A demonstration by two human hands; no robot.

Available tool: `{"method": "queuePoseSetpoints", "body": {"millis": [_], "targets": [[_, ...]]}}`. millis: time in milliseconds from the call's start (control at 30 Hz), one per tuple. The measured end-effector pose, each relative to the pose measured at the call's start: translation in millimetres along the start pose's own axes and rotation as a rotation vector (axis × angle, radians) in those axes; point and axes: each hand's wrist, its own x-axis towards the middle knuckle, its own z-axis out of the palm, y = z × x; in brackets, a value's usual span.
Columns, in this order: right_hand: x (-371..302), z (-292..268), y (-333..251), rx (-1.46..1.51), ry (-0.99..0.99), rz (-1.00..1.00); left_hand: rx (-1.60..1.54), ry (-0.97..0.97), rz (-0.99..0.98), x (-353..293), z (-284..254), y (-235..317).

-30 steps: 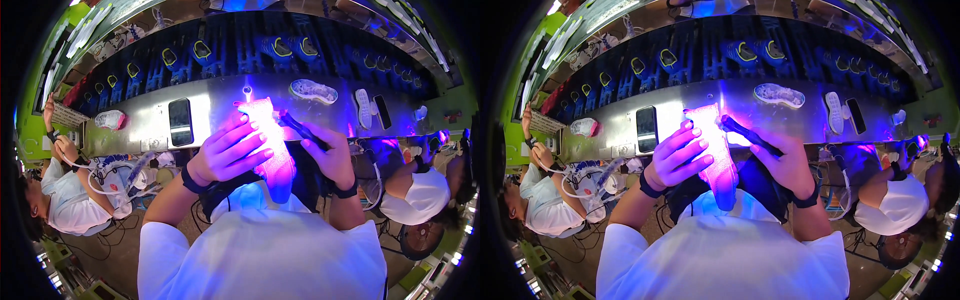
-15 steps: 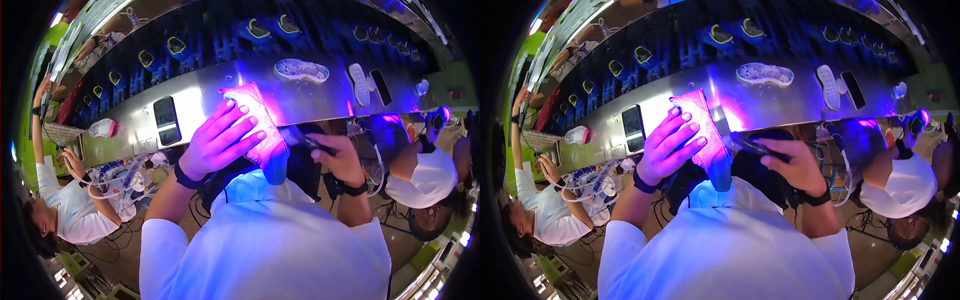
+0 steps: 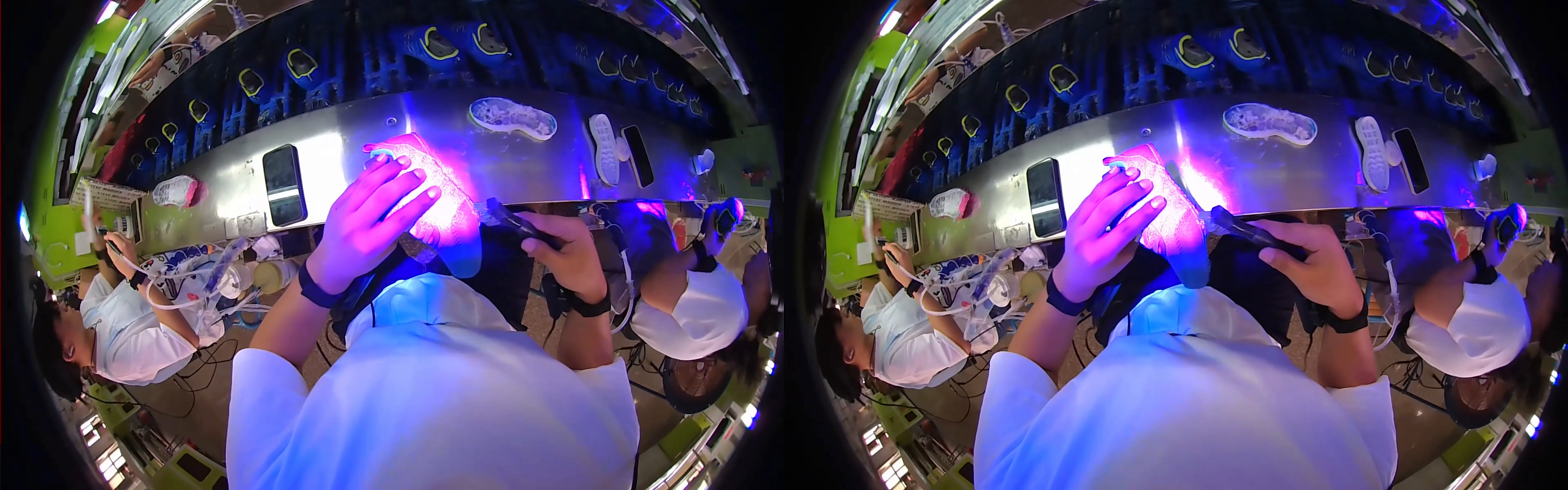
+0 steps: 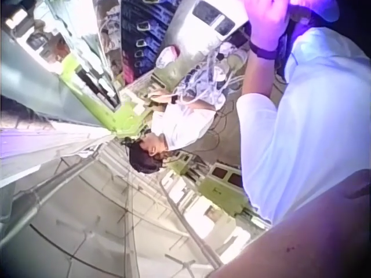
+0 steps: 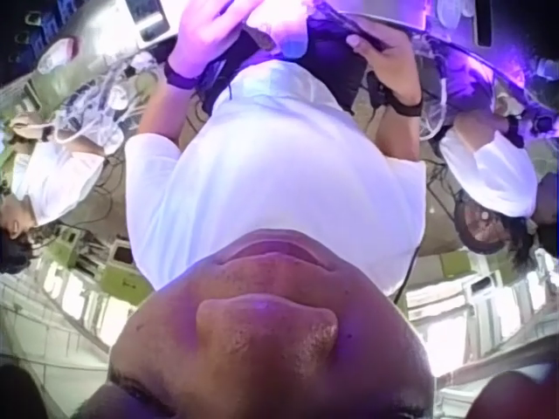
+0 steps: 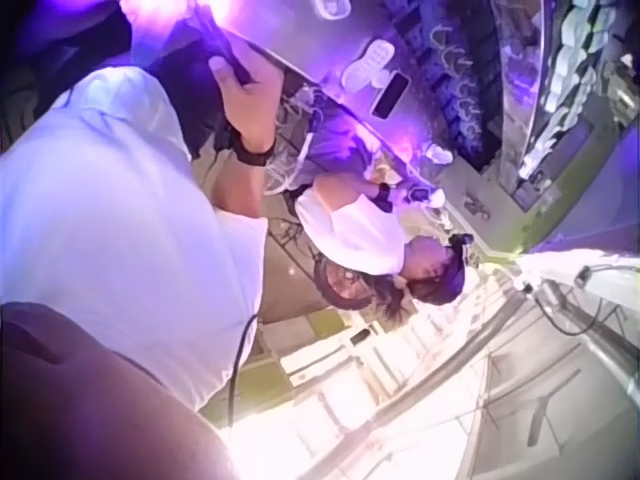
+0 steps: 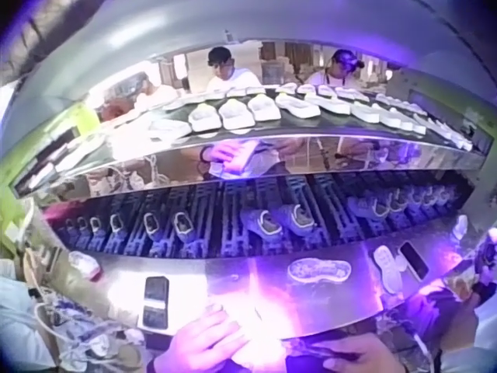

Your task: Applying adhesive or primer to shoe components using a brush under a UV light.

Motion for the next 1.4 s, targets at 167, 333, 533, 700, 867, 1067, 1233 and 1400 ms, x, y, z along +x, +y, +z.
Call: {"method": "queuePoseSetpoints", "body": {"millis": [167,333,533,700,867,1067,1233,1400], "targets": [[0.0,12.0,13.4,0.155,-0.005,0.193,-0.07,0.019,-0.164,-5.7,1.7,4.3],[-0.8,25.7,20.1,0.282,-0.014,0.222,-0.14,0.029,-0.285,-13.9,3.2,3.7],[-11.1,37.3,18.7,0.306,-0.01,0.259,-0.176,0.021,-0.454,-23.6,4.0,5.3],[-16.2,55.7,13.9,0.248,0.102,0.269,-0.15,-0.01,-0.559,-30.6,4.1,7.7],[-6.7,50.8,7.0,-0.08,0.176,0.069,-0.11,-0.089,-0.626,-29.9,-5.3,10.0],[9.8,25.5,-13.6,-0.301,0.073,-0.072,-0.307,-0.147,-0.657,-29.1,-13.8,1.8],[16.9,13.7,-7.9,-0.301,0.037,-0.105,-0.478,-0.239,-0.591,-22.5,-14.3,-8.7],[19.2,16.9,26.9,-0.128,0.141,-0.092,-0.701,-0.369,-0.729,-12.8,-3.3,-8.1]]}}
